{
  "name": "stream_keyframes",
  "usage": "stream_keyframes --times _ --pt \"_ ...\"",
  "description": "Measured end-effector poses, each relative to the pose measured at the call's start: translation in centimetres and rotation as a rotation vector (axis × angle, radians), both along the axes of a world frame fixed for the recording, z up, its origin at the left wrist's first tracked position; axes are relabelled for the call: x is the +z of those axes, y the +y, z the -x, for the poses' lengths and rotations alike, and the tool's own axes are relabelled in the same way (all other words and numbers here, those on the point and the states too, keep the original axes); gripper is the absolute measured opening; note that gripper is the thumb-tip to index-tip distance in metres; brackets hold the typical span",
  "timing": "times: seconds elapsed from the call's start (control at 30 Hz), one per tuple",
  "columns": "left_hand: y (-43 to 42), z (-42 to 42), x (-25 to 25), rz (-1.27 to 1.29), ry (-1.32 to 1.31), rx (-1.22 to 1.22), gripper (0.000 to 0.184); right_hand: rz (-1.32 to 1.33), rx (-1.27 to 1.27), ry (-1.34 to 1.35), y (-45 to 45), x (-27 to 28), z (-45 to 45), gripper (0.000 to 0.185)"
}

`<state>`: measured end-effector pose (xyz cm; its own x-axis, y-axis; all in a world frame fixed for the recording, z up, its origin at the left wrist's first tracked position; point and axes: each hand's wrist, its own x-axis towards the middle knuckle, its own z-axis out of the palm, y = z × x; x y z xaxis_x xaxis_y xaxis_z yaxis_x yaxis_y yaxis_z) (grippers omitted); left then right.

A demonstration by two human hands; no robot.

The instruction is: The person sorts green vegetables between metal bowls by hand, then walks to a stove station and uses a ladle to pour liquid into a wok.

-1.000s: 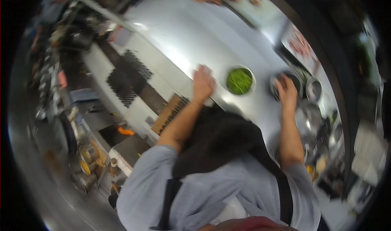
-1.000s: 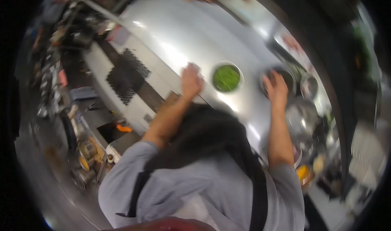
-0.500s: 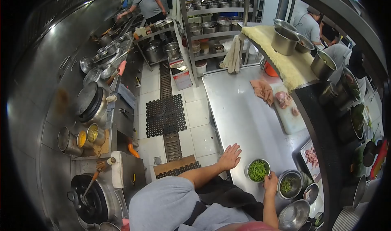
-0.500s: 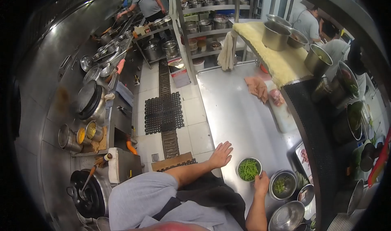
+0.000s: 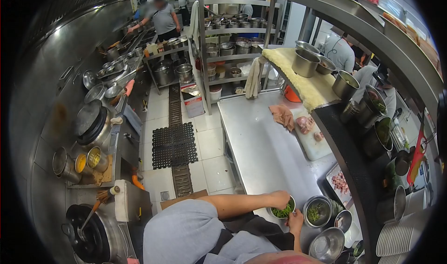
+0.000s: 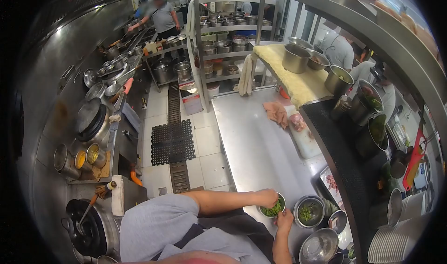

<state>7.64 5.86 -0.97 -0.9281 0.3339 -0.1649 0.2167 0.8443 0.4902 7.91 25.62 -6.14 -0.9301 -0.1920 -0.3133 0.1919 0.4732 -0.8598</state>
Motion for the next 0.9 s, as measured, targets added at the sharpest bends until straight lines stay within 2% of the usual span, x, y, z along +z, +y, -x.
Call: stream_keyframes --times 0.1,0.2,0.33,0.47,0.57,0.67,0.77,0.9 --pt "0.9 -0.3 -0.1 0.066 -0.095 0.037 0.024 -0.015 0.015 -0.001 -0.2 0.3 -0.5 0.026" --pt "1.4 0.1 -1.1 0.119 -0.068 -0.007 0.023 -0.004 0.022 0.003 -0.3 0.9 -1.4 0.028" --pt "1.6 -0.5 -0.5 0.089 -0.119 0.027 0.023 -0.011 0.049 0.002 0.3 0.0 -1.1 0.028" --pt "2.4 0.6 -3.3 0.147 -0.186 0.005 0.025 0.024 0.045 -0.015 0.4 0.5 -1.5 0.025" --pt "2.4 -0.1 -3.5 0.086 -0.106 0.006 0.027 0.046 0.029 -0.035 0.6 0.0 -1.5 0.023" --pt "2.3 0.2 -4.3 0.089 -0.133 -0.017 0.03 0.04 0.05 -0.016 0.6 0.0 -1.3 0.025" --pt "2.1 -0.2 -4.5 0.068 -0.072 -0.024 0.026 0.041 0.06 -0.019 0.7 -0.3 -1.1 0.026" --pt "1.7 -1.0 -0.5 0.194 -0.146 -0.125 0.023 0.018 0.06 -0.011 0.4 0.5 -1.2 0.027"
